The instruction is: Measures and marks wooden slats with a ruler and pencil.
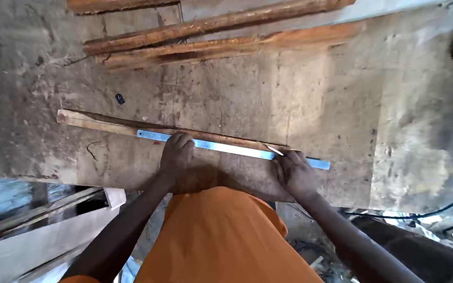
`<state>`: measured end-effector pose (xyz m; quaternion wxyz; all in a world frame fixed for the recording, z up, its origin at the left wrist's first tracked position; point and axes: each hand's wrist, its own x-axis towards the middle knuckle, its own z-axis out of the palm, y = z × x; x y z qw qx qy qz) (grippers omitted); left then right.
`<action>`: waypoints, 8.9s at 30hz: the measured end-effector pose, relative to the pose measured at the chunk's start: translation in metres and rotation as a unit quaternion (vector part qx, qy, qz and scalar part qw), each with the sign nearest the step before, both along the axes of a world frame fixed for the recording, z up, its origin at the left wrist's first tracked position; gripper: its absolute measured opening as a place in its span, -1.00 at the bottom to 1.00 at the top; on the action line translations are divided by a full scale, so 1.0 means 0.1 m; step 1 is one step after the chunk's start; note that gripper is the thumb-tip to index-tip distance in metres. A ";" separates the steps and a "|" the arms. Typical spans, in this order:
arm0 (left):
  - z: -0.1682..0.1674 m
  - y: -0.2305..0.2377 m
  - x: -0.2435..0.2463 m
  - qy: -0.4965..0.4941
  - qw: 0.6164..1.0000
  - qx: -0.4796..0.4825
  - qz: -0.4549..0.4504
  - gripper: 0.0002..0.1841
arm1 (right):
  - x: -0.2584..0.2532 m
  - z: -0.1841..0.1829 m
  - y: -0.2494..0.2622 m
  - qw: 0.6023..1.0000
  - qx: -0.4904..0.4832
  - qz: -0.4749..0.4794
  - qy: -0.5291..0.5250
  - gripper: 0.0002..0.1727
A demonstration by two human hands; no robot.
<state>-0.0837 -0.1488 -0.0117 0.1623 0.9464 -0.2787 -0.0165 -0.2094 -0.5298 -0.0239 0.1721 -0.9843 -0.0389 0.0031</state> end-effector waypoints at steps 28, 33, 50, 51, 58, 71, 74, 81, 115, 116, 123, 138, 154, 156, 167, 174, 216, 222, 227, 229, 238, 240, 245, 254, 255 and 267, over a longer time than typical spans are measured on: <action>0.54 -1.87 -0.19 0.309 0.805 0.194 0.468 0.35 | 0.28 0.31 -0.41 0.966 -0.018 0.196 0.168 -0.68; 0.57 -1.88 -0.15 0.340 0.795 0.174 0.472 0.34 | 0.63 0.51 -0.39 0.955 0.093 0.182 0.216 -0.59; 0.49 -1.82 -0.13 0.403 0.768 0.083 0.492 0.27 | 2.12 0.26 1.72 0.856 0.432 0.168 0.227 -0.82; 0.49 -1.82 -0.11 0.409 0.754 0.069 0.510 0.32 | 2.11 0.25 1.77 0.857 0.428 0.161 0.238 -0.82; 0.43 -1.84 -0.13 0.394 0.765 0.099 0.499 0.26 | 2.07 0.14 1.90 0.865 0.420 0.175 0.212 -0.89; 0.52 -1.80 -0.15 0.376 0.794 0.109 0.465 0.27 | 1.55 0.49 0.66 0.916 0.252 0.157 0.271 -0.78; 0.48 -1.85 -0.14 0.377 0.792 0.150 0.456 0.31 | 1.30 0.57 0.21 0.929 0.221 0.114 0.273 -0.82; 0.48 -1.85 -0.15 0.351 0.807 0.170 0.444 0.33 | 0.85 0.66 -0.56 0.945 0.193 0.053 0.260 -0.85; 0.29 -1.80 -0.34 0.298 0.835 0.078 0.456 0.24 | 2.16 0.53 2.03 0.921 0.137 0.272 0.243 -0.71; 0.33 -1.80 -0.34 0.308 0.836 0.085 0.446 0.22 | 2.24 0.56 2.25 0.918 0.147 0.282 0.237 -0.71; 0.38 -1.84 -0.27 0.318 0.817 0.075 0.474 0.24 | 2.30 0.52 2.32 0.907 0.220 0.273 0.234 -0.75; 0.54 -1.81 -0.12 0.343 0.823 0.142 0.431 0.31 | 0.22 0.66 -1.71 0.958 0.118 -0.052 0.254 -0.85; 0.67 -1.20 -1.21 0.196 0.884 -0.027 0.424 0.04 | 0.38 0.39 -0.92 0.974 0.192 -0.015 0.121 -0.71; 0.37 -0.94 -1.41 0.155 0.897 -0.066 0.408 -0.09 | 0.65 0.44 -0.88 0.980 0.155 -0.019 0.124 -0.66; -0.11 1.67 -0.65 0.088 0.941 -0.158 0.286 -0.82 | 1.50 0.44 1.62 0.877 0.478 0.042 -0.017 -0.41; -0.16 2.69 -0.42 0.049 0.914 -0.179 0.360 -0.60 | 2.16 0.49 3.77 0.830 0.532 0.150 0.078 -0.77; -0.42 2.69 -0.38 -0.053 0.918 -0.129 0.372 -0.66 | 2.19 0.21 4.42 0.930 0.344 0.114 0.057 -0.88; -0.30 2.68 -0.37 0.002 0.917 -0.092 0.389 -0.66 | 1.96 0.24 4.06 0.930 0.356 0.074 0.048 -0.88; -0.37 2.67 -0.38 -0.025 0.918 -0.092 0.384 -0.67 | 1.83 0.21 3.77 0.931 0.357 0.066 0.030 -0.90; -0.35 2.66 -0.38 -0.018 0.919 -0.089 0.385 -0.67 | 1.77 0.23 3.68 0.934 0.349 0.062 0.046 -0.90; -0.30 2.61 -0.38 -0.014 0.921 -0.090 0.378 -0.63 | 1.52 0.19 3.20 0.931 0.364 0.015 0.026 -0.88; -0.32 2.60 -0.40 -0.025 0.919 -0.090 0.382 -0.62 | 1.46 0.17 3.08 0.930 0.366 0.015 0.028 -0.90; -0.31 2.48 -0.40 -0.034 0.909 -0.086 0.406 -0.61 | 1.29 0.19 2.81 0.931 0.365 -0.008 0.031 -0.94; -0.34 2.19 -0.47 -0.043 0.891 -0.069 0.447 -0.53 | 1.02 0.18 2.24 0.930 0.363 -0.060 0.029 -0.93; -0.34 2.16 -0.48 -0.047 0.889 -0.067 0.450 -0.52 | 0.98 0.17 2.17 0.929 0.365 -0.061 0.021 -0.93; -0.34 1.88 -0.47 -0.016 0.875 -0.012 0.483 -0.41 | 0.56 0.19 1.38 0.927 0.355 -0.124 0.013 -0.93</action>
